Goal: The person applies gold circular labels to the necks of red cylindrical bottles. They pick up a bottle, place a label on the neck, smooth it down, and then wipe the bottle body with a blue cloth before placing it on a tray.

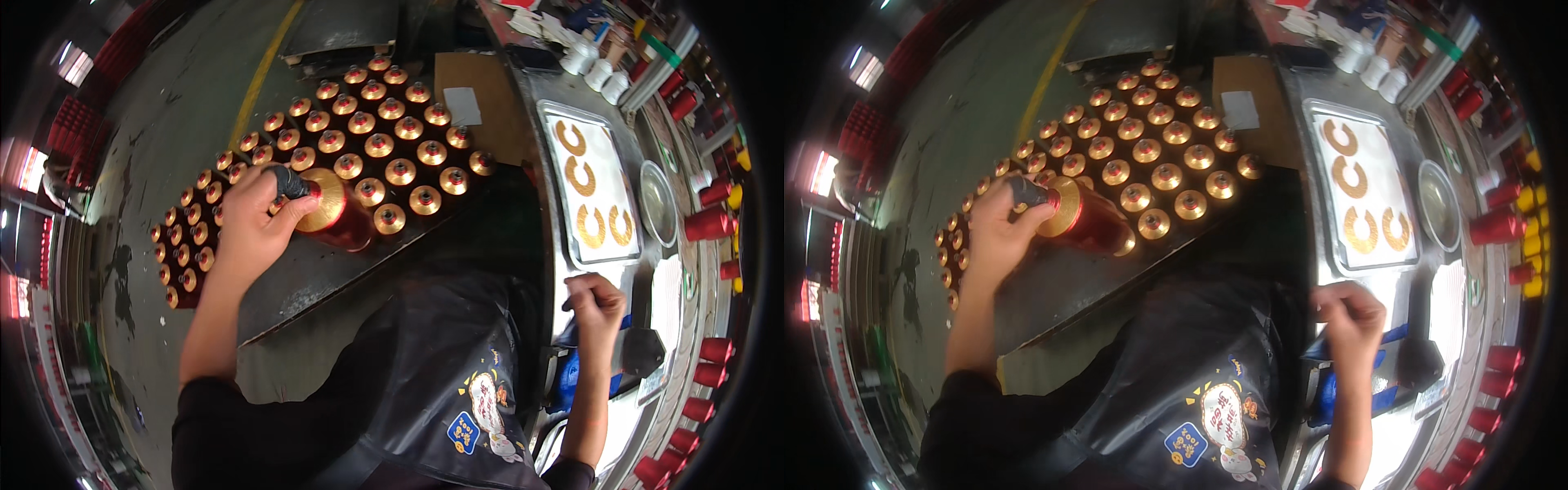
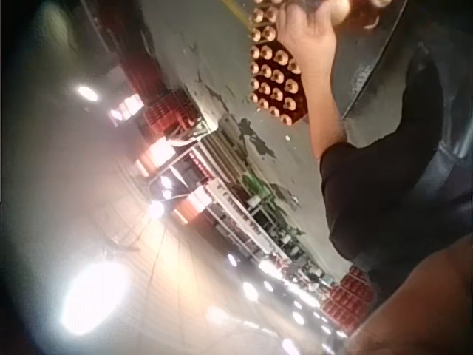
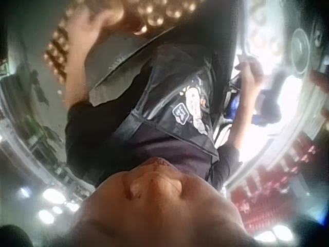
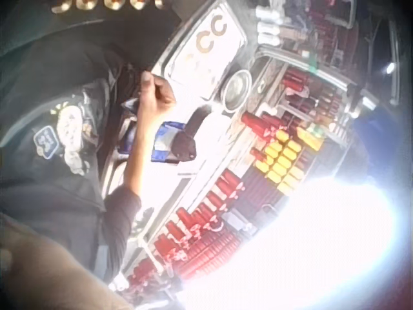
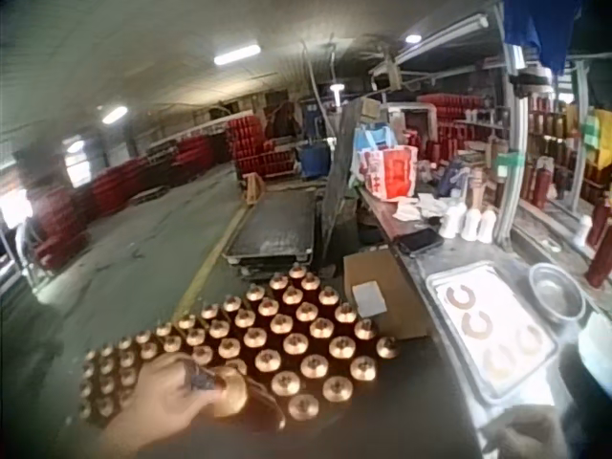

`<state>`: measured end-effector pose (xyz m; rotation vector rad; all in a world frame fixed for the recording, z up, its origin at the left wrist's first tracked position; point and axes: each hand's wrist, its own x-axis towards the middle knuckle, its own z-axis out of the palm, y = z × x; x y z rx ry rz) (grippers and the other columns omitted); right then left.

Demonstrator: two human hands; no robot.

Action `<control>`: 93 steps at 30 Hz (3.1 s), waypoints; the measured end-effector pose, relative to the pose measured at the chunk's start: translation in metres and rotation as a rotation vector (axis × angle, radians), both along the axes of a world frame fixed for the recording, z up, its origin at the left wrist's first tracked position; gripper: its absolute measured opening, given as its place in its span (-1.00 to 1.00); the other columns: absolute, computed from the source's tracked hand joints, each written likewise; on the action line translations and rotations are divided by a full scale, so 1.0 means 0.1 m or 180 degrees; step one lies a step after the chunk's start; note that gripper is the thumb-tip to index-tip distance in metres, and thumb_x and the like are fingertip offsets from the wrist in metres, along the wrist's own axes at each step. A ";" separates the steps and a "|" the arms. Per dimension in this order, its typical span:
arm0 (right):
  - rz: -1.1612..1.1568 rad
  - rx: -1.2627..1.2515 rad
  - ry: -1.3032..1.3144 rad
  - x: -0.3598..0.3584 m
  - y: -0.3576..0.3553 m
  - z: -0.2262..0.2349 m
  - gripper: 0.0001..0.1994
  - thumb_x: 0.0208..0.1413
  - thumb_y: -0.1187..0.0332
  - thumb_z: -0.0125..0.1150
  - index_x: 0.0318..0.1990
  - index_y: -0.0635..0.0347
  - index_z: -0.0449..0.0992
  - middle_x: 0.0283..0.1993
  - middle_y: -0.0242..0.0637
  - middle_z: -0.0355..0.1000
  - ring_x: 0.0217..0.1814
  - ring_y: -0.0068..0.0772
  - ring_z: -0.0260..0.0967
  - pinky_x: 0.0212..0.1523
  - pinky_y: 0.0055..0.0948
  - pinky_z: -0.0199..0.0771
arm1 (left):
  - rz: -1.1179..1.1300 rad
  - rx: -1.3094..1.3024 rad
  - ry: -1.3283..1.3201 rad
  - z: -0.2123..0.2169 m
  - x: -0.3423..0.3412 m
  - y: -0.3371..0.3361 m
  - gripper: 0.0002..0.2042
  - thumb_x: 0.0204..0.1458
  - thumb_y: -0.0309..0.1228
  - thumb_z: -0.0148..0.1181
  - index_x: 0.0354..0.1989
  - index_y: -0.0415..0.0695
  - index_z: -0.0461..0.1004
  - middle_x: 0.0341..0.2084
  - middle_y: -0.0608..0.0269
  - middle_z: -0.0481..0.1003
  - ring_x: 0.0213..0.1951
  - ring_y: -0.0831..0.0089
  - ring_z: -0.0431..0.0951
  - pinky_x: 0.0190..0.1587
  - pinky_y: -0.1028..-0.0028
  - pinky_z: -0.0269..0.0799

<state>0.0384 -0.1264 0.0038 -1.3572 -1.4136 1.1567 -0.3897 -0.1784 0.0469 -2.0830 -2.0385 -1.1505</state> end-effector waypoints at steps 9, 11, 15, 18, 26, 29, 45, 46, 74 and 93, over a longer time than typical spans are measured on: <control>-0.1304 -0.0253 0.0250 0.68 -0.26 -0.11 -0.65 0.30 0.07 0.21 -0.42 0.14 0.52 -0.69 -0.50 0.27 -0.79 -0.70 0.08 -0.75 -0.66 -0.06 | 0.1409 -0.0471 0.0359 -2.67 -1.18 -0.13 -0.74 -0.07 -0.43 0.42 -0.38 -0.29 0.44 -0.40 -0.11 0.49 -0.31 -0.17 0.50 -0.24 0.00 0.41; -0.1578 -0.0231 0.0122 0.74 -0.35 -0.09 -0.64 0.32 0.00 0.18 -0.38 0.07 0.50 -0.78 -0.55 0.15 -0.87 -0.69 -0.02 -0.80 -0.65 -0.09 | 0.1322 -0.0413 0.0451 -2.95 -1.29 -0.12 -0.74 -0.05 -0.39 0.41 -0.38 -0.28 0.43 -0.40 -0.11 0.50 -0.30 -0.17 0.50 -0.23 -0.02 0.41; -0.1939 -0.0335 0.0154 0.76 -0.50 -0.01 -0.60 0.32 -0.02 0.15 -0.39 0.12 0.48 -0.64 -0.48 0.28 -0.80 -0.67 0.11 -0.77 -0.68 -0.07 | 0.1387 -0.0310 0.0447 -3.20 -1.35 -0.21 -0.75 0.02 -0.33 0.34 -0.37 -0.25 0.45 -0.39 -0.10 0.53 -0.27 -0.16 0.53 -0.21 -0.03 0.41; -0.2328 -0.0907 0.0927 0.77 -0.64 0.03 -0.63 0.33 -0.06 0.11 -0.35 0.01 0.49 -0.48 -0.47 0.37 -0.63 -0.64 0.30 -0.69 -0.65 0.23 | 0.1301 -0.0671 -0.0205 -3.17 -1.39 -0.38 -0.68 0.08 -0.26 0.31 -0.15 -0.28 0.59 -0.36 -0.05 0.58 -0.32 -0.01 0.58 -0.20 0.13 0.52; -0.1292 -0.0373 0.2538 0.75 -1.25 -0.02 -0.69 0.09 0.59 0.34 0.00 0.24 0.49 -0.11 -0.28 0.57 -0.11 -0.47 0.57 -0.03 -0.44 0.60 | 0.0407 0.0137 -0.1705 -1.94 -0.41 1.23 -0.75 0.31 -0.46 0.15 0.03 -0.41 0.42 -0.09 -0.01 0.62 -0.09 0.34 0.64 -0.08 0.40 0.57; -0.1598 -0.0193 0.2906 0.86 -1.49 -0.12 -0.73 0.14 0.56 0.32 -0.02 0.22 0.45 -0.15 -0.33 0.53 -0.16 -0.53 0.52 -0.09 -0.51 0.54 | -0.1607 0.0160 -0.2497 -1.38 1.34 1.97 -0.82 0.32 -0.47 0.13 -0.11 -0.40 0.43 -0.11 0.06 0.62 -0.06 0.48 0.61 -0.01 0.46 0.51; -0.4759 0.1035 0.2978 1.01 -2.58 -0.91 -0.71 0.04 0.57 0.25 -0.07 0.30 0.37 -0.27 -0.04 0.54 -0.31 -0.17 0.59 -0.20 -0.21 0.69 | -0.4363 -0.0659 -0.1039 -0.36 9.20 1.96 -0.12 -0.40 0.01 0.64 0.10 -0.22 0.37 0.16 -0.20 0.34 0.24 -0.09 0.35 0.21 0.06 0.36; -0.4800 0.1013 0.2943 1.02 -2.55 -0.92 -0.71 0.04 0.57 0.25 -0.07 0.30 0.38 -0.26 -0.04 0.54 -0.31 -0.18 0.59 -0.20 -0.22 0.69 | -0.4390 -0.0322 -0.1226 -0.43 9.26 1.93 -0.18 -0.39 -0.03 0.63 0.03 -0.23 0.39 0.05 -0.16 0.40 0.17 -0.06 0.40 0.16 0.13 0.40; -0.3024 0.0712 -0.1432 0.56 -0.93 -0.08 -0.53 0.05 0.44 0.35 0.15 0.33 0.47 -0.29 -0.33 0.37 -0.46 -0.56 0.23 -0.43 -0.52 0.25 | -0.4058 -0.0540 -0.1452 -0.33 4.63 1.71 -0.41 -0.30 -0.18 0.64 -0.14 -0.27 0.50 -0.22 -0.01 0.51 -0.18 0.07 0.57 -0.05 0.23 0.51; -0.2339 0.0571 -0.1325 1.10 -0.28 -0.10 -0.14 -0.34 0.20 0.68 0.22 0.21 0.39 0.14 -0.13 0.42 0.18 -0.10 0.44 0.18 -0.23 0.44 | -0.4024 -0.2087 -0.2420 -0.49 3.72 1.68 -0.47 0.13 -0.33 0.37 0.19 -0.35 0.35 -0.07 -0.10 0.51 -0.14 0.14 0.61 -0.08 0.26 0.55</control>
